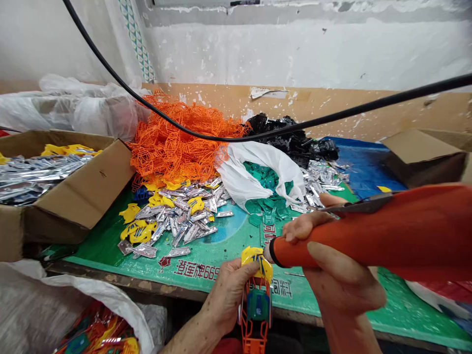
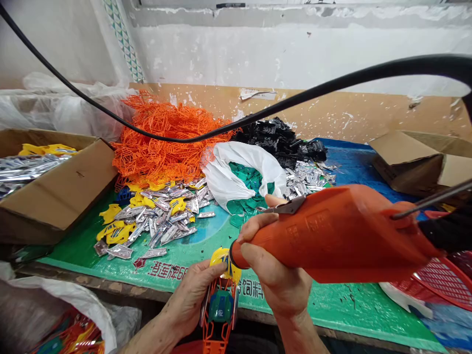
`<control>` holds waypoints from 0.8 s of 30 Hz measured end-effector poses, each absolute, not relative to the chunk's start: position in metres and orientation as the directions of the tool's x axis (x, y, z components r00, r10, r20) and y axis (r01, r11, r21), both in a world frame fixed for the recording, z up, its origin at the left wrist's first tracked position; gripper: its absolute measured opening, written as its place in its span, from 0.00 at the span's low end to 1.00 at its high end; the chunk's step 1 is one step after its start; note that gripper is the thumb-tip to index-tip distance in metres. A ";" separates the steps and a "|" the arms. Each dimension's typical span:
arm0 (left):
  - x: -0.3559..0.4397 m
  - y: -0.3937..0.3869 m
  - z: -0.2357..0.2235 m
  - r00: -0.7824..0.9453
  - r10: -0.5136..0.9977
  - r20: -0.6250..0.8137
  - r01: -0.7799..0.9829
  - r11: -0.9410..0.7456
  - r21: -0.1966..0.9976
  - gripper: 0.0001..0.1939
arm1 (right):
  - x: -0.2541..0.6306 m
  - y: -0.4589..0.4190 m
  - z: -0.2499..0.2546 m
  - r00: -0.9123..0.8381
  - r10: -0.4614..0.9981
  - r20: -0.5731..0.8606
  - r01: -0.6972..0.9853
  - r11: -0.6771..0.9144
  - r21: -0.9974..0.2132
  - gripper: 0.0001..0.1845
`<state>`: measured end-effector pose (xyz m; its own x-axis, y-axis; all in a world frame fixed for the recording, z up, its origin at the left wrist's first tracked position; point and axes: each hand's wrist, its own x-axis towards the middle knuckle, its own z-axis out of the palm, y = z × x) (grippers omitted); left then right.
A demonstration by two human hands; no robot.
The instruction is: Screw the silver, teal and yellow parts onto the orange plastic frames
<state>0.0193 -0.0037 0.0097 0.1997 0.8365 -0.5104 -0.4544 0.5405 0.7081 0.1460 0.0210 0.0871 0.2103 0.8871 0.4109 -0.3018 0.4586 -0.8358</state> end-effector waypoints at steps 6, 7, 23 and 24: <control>0.020 -0.005 0.009 0.192 0.851 -0.489 -0.444 0.520 0.730 0.16 | 0.147 0.020 0.087 0.196 0.895 0.401 -0.299 0.444 -0.845 0.25; 0.020 -0.005 0.008 0.186 0.855 -0.485 -0.440 0.513 0.737 0.16 | 0.147 0.020 0.085 0.194 0.896 0.401 -0.296 0.443 -0.846 0.25; 0.015 -0.008 0.000 0.116 0.898 -0.425 -0.320 0.439 0.840 0.14 | 0.139 0.021 0.077 0.171 0.924 0.342 -0.332 0.380 -0.863 0.21; 0.015 -0.007 0.000 0.113 0.899 -0.424 -0.325 0.436 0.839 0.14 | 0.138 0.021 0.077 0.169 0.926 0.338 -0.338 0.377 -0.863 0.21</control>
<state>0.0153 -0.0071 -0.0002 0.1129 0.8987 -0.4237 -0.3247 0.4364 0.8391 0.1384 0.0209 0.0772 0.1693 0.9258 0.3380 -0.3376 0.3767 -0.8626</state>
